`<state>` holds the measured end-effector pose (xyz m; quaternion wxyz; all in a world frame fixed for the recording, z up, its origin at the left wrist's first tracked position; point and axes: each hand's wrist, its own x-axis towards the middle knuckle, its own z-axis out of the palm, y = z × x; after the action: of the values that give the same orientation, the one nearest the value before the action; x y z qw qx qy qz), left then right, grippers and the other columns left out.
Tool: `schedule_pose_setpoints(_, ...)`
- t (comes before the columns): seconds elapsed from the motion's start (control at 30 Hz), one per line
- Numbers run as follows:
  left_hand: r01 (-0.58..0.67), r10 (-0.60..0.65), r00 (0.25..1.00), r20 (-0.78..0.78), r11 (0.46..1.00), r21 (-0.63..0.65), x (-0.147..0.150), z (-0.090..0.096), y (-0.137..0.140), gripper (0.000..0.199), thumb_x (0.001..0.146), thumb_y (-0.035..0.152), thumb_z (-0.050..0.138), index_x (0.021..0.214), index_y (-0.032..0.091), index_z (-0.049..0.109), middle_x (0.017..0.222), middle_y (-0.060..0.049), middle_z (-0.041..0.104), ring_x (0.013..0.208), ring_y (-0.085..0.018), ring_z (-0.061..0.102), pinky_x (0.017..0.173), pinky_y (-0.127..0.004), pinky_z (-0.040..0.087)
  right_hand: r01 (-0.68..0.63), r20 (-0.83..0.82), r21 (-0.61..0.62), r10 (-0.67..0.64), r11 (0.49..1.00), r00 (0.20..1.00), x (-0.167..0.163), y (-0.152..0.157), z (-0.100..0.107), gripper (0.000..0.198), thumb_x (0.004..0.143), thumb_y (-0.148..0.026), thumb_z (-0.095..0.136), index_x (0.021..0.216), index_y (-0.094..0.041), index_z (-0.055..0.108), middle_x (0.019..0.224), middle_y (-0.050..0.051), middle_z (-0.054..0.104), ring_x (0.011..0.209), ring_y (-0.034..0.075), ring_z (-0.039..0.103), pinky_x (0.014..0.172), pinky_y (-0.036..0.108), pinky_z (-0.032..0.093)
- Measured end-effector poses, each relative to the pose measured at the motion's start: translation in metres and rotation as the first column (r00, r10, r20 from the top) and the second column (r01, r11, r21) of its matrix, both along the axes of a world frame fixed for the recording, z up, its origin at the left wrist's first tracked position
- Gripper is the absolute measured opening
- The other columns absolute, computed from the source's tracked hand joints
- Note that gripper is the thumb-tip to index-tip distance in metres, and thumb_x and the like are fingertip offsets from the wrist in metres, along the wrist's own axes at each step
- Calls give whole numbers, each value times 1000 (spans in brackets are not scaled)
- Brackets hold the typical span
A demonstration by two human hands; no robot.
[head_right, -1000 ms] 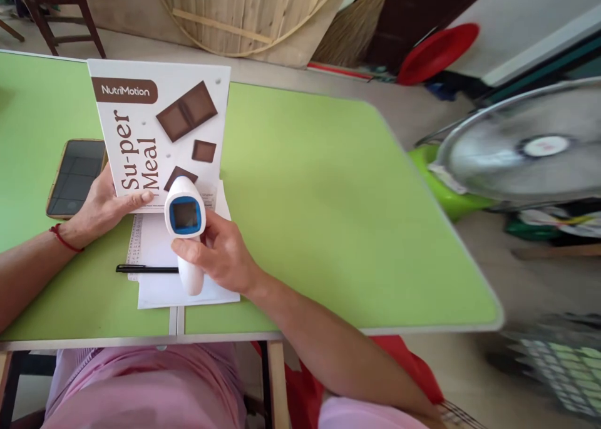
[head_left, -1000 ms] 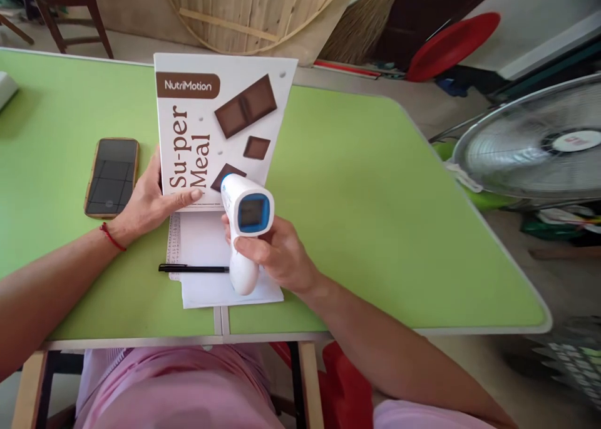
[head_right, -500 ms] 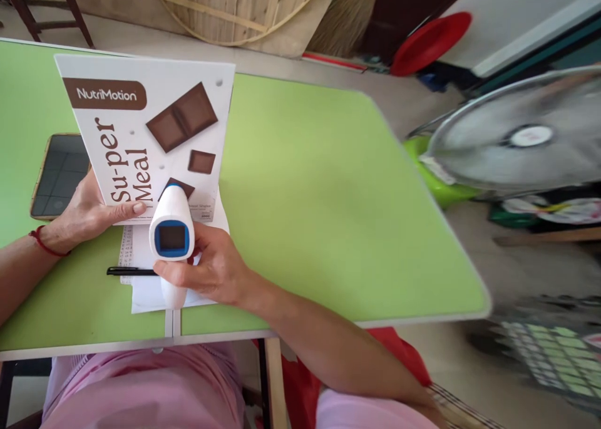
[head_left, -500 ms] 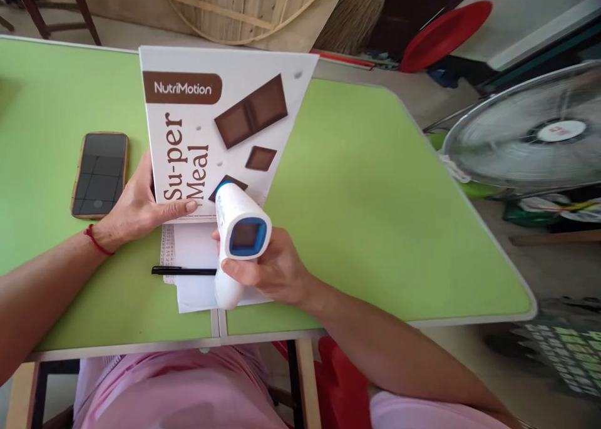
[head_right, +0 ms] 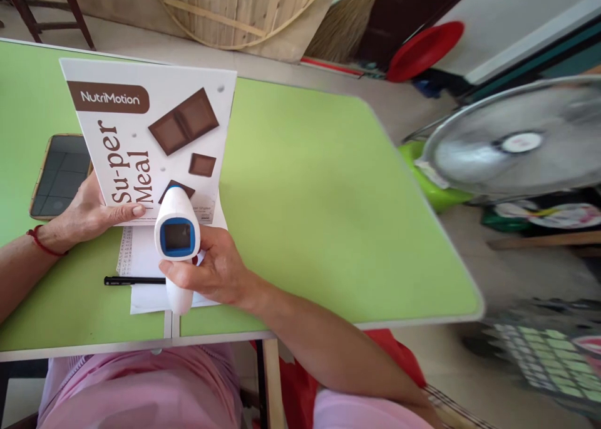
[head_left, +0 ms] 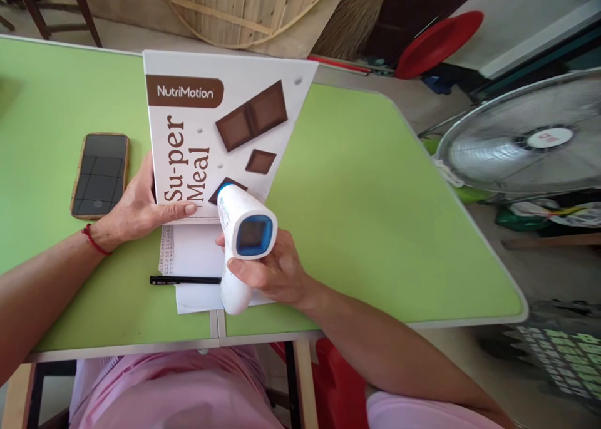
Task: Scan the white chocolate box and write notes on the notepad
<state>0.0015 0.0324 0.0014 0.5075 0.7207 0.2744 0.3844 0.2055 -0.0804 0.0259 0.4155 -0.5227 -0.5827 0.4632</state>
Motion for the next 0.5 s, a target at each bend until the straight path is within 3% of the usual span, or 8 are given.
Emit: schedule_pose_setpoints(0.5, 21, -22, 999, 30, 999, 32, 2, 3, 0, 62, 72, 47, 86, 120, 21, 56, 119, -12, 67, 122, -37, 59, 100, -54, 55, 14, 37, 9, -14, 1000, 999, -1, 4, -1, 22, 62, -37, 67, 55, -23, 52, 53, -2, 50, 52, 14, 46, 48, 28, 41)
